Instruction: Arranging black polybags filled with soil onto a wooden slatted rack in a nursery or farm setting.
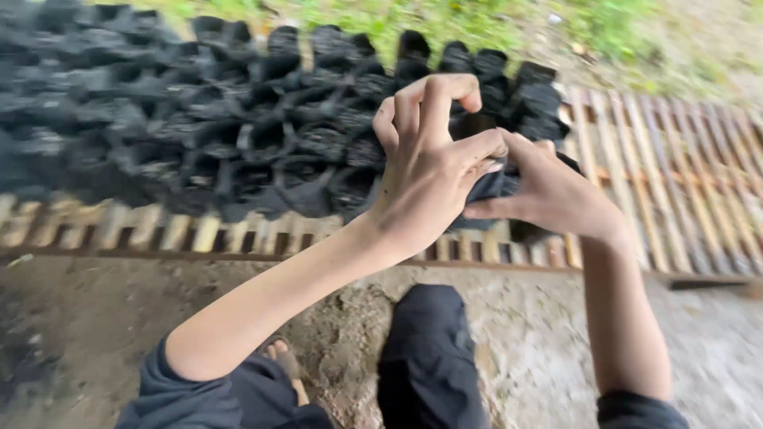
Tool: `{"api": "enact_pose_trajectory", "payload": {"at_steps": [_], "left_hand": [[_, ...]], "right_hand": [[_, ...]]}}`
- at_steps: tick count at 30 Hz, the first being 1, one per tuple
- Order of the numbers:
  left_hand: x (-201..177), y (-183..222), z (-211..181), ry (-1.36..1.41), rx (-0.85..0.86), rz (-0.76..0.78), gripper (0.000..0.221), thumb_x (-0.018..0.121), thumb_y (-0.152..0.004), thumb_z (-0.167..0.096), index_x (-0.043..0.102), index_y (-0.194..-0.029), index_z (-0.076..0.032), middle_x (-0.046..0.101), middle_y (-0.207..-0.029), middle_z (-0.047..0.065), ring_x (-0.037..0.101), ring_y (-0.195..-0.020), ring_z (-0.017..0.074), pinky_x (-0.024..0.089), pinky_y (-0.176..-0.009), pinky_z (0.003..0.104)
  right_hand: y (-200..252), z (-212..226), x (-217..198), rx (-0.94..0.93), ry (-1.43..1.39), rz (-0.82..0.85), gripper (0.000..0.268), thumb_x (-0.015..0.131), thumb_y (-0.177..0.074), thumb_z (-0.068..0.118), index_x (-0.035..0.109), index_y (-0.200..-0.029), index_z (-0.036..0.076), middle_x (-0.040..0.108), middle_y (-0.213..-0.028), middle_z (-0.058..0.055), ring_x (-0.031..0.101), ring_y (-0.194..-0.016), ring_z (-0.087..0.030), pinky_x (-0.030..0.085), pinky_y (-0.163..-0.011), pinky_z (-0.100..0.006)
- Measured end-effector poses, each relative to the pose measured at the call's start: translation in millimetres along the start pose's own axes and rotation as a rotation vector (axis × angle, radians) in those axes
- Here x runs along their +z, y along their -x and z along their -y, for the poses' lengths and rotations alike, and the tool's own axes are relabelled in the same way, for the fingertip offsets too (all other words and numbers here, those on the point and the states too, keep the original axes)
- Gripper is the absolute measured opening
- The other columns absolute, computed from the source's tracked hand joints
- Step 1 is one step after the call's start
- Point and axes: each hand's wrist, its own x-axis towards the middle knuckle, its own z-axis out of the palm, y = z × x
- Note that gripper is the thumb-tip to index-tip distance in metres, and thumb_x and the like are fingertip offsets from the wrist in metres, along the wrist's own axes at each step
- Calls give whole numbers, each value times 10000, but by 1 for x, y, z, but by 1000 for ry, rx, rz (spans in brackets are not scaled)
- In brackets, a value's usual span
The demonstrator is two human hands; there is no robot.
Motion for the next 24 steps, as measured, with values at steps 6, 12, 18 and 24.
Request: {"api": "enact_pose_trajectory", "payload": {"at_steps": [6, 12, 18, 24], "left_hand": [[83, -9, -25, 69, -16, -40, 166, 852, -828, -118, 688, -811, -127, 440, -1201, 17, 423, -1221, 281, 310, -1043, 608], [139, -37, -47, 82, 20, -47, 151, 873, -826, -149, 733, -875, -178, 410, -1243, 26, 409, -1236, 309, 347, -1012, 657], [206, -65, -26, 115, 54, -1, 150, 864, -787, -99, 720, -813, -132, 390, -1212, 62, 405, -1192, 310, 356, -1039, 593], [253, -81, 15, -182, 146, 49, 196, 908, -807, -90, 712, -821, -91, 491, -1340, 36, 487, -1267, 293, 420, -1086, 543]], "right_hand": [[29, -46, -35, -71, -143, -61, 729, 807, -731, 108, 476, -1367, -26, 624, -1202, -161, 629, -1049, -257, 547, -949, -336], [56, -94, -61, 14, 110, -488, 560, 780, -822, 139, 539, -1313, 18, 646, -1115, -141, 545, -921, -270, 429, -765, -388], [23, -164, -67, 12, 48, -690, 381, 767, -856, 83, 521, -1140, 25, 571, -1057, -126, 583, -813, -210, 571, -760, -339], [-51, -262, -70, 20, 43, -918, 499, 964, -813, 168, 516, -1005, 63, 711, -1003, -135, 674, -780, -168, 601, -622, -254]]}}
